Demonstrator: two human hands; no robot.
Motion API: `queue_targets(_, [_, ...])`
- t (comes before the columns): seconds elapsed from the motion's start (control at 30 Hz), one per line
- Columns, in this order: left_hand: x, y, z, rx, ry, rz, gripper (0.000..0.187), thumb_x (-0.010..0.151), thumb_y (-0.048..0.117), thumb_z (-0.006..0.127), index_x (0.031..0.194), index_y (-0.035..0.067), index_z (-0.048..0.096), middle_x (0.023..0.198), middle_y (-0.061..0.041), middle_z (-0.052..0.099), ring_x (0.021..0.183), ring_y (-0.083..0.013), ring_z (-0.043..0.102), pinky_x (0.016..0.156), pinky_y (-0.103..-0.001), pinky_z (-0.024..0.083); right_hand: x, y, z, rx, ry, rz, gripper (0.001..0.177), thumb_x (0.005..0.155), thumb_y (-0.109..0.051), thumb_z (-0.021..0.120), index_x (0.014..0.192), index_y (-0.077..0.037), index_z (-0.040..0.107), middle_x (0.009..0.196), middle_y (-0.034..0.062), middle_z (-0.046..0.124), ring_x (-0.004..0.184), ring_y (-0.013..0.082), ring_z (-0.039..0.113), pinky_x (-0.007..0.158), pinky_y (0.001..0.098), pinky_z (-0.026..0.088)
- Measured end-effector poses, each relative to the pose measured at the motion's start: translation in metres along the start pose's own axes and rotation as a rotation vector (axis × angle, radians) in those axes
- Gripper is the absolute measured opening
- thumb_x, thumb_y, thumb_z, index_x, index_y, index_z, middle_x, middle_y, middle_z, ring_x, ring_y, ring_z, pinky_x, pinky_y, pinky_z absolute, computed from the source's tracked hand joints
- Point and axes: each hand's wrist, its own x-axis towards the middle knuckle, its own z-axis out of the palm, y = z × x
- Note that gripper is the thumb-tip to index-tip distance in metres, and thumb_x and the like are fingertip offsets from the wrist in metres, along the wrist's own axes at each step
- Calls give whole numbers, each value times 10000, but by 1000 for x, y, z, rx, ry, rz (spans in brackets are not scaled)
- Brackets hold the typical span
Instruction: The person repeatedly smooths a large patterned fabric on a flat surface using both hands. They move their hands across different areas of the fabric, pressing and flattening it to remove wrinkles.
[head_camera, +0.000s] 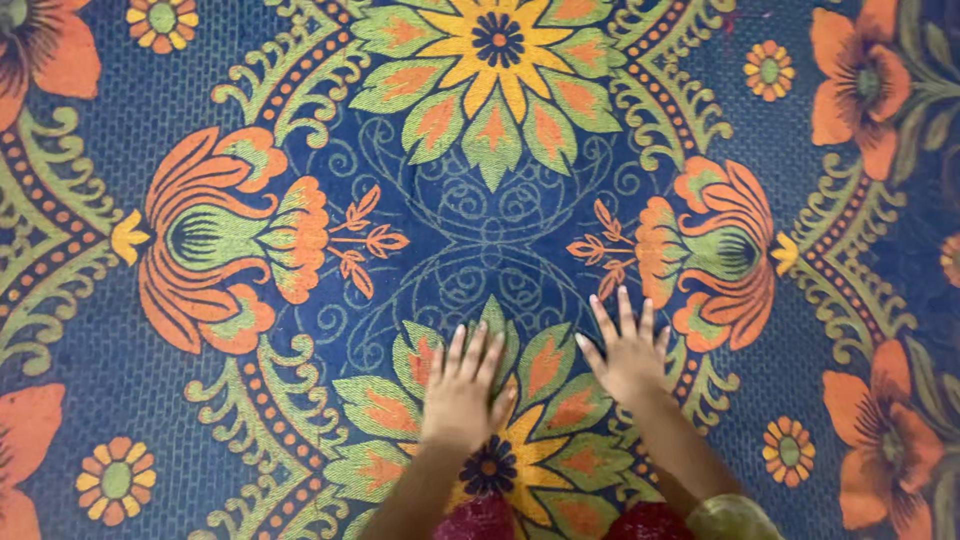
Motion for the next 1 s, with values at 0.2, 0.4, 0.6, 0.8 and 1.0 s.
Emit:
queue_targets(0.2, [-6,-24,-6,41,4,140,801,948,637,441,1582,181,266,1652,-118,236,1530,-344,155,1198,-535,100,-7,1,38,83,65,191,696,1004,-635,288,1631,-356,174,1720,41,63,1566,401,49,1179,710,92])
queue_targets(0.4, [-6,-23,-2,75,-32,145,812,939,643,451,1574,176,255,1629,-128,235,1513,-347,148,1196,-537,95,-30,84,17,151,-88,361,691,969,-619,266,1614,-422,113,1723,-121,25,1564,382,20,1192,666,114])
queue_targets(0.6, [-5,-26,9,12,33,129,834,985,597,404,1581,40,235,1640,-182,248,1527,-346,179,1211,-532,114,-43,95,42,119,107,277,663,1016,-568,341,1626,-332,237,1736,-69,126,1553,445,71,1161,743,86])
queue_targets(0.8, [16,-1,38,82,253,-183,837,1002,562,411,1592,-20,290,1668,-227,259,1558,-391,207,1236,-573,136,-52,148,54,307,353,49,735,1004,-600,406,1610,-211,259,1698,131,135,1544,408,135,1158,722,88])
queue_targets(1.0, [63,70,73,110,359,-360,881,996,595,465,1602,-30,333,1679,-305,243,1576,-456,168,1225,-664,122,-58,287,61,83,279,299,632,1040,-534,403,1629,-334,293,1722,38,219,1581,364,199,1206,717,142])
